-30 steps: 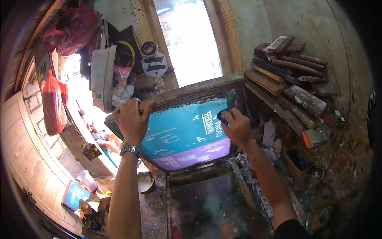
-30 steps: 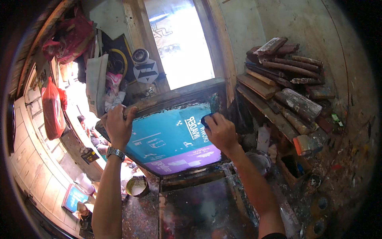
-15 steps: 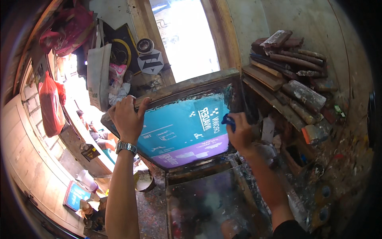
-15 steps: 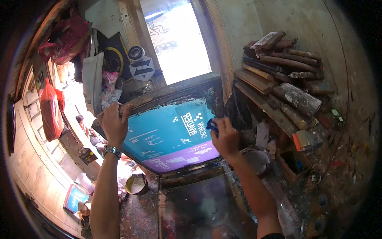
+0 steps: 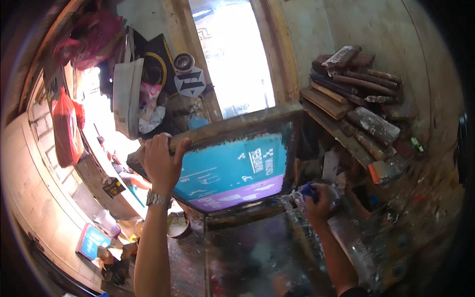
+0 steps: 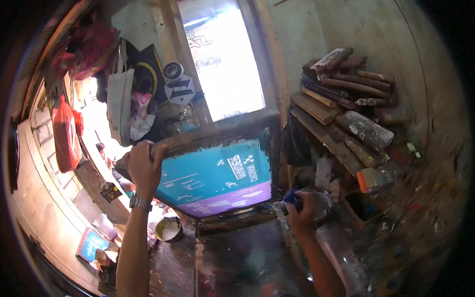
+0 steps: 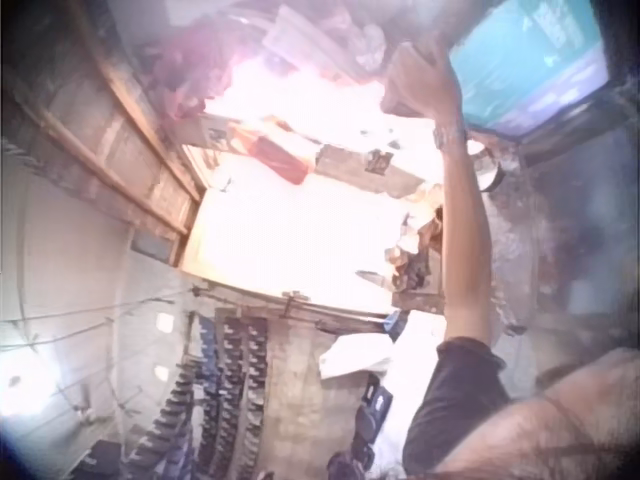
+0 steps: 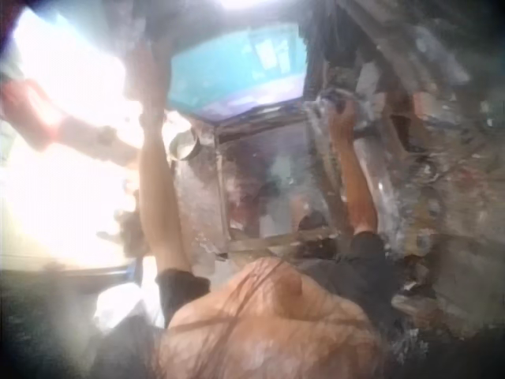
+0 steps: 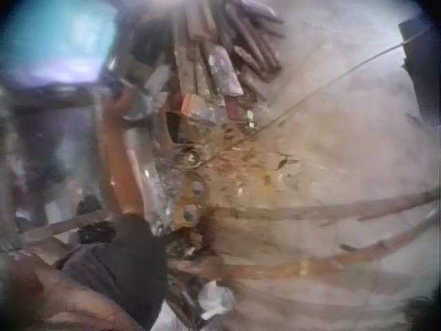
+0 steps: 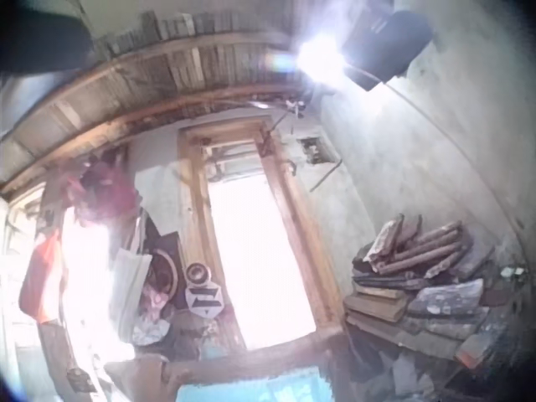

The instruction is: The person screen prints designs onto black sheets by lowering a mesh frame, applying ink with a squeegee, and then lifting the frame to remove the printed sheet. Afterward, the person wipes the mesh screen with a cloth.

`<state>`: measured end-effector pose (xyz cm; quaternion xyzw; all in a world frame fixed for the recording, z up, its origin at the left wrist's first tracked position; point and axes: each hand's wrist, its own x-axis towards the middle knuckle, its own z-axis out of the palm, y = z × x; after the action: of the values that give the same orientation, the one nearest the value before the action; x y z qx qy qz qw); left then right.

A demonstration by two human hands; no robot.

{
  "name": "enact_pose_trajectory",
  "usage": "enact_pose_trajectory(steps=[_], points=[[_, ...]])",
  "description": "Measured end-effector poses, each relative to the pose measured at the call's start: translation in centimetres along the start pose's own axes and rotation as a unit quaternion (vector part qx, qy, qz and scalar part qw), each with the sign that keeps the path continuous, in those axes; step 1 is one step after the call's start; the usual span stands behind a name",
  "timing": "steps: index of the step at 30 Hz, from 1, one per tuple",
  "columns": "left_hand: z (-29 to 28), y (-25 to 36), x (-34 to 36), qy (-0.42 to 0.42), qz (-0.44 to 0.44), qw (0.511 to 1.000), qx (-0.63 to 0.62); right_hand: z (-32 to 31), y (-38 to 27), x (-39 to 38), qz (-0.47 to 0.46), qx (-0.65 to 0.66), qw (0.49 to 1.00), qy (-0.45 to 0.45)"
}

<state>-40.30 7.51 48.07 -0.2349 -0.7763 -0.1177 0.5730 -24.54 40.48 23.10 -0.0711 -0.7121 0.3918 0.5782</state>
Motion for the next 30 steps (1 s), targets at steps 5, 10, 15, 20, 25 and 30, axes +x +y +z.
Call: enact_pose_trajectory(steps=[5, 10, 15, 20, 25, 30], points=[[-12.5, 2.4, -14.5, -0.010, 0.079, 0.997, -0.020, -14.9, -9.9, -0.7, 0.033, 0.035, 0.999, -0.010], [-22.0, 8.6, -42.3, -0.200, -0.018, 0.977, -0.069, -21.7, -12.5, -1.6, 0.307, 0.073, 0.938, -0.144], [-22.2, 10.9, -53.0, -0.237, -0.057, 0.969, -0.038, -9.0, -5.0, -10.2, 0.240, 0.069, 0.807, -0.534], [-21.3, 11.1, -56.3, -0.257, -0.047, 0.965, 0.012, -1.5, 4.0, -15.1, -0.081, -0.083, 0.812, -0.572], [-21.8, 11.4, -57.1, -0.281, -0.043, 0.958, 0.031, -4.2, 0.4, -19.3, -0.009, -0.010, 0.666, -0.746], [-21.6, 11.1, -56.6, -0.280, -0.037, 0.959, 0.003, -6.3, -3.7, -20.2, -0.004, 0.091, 0.487, -0.869]])
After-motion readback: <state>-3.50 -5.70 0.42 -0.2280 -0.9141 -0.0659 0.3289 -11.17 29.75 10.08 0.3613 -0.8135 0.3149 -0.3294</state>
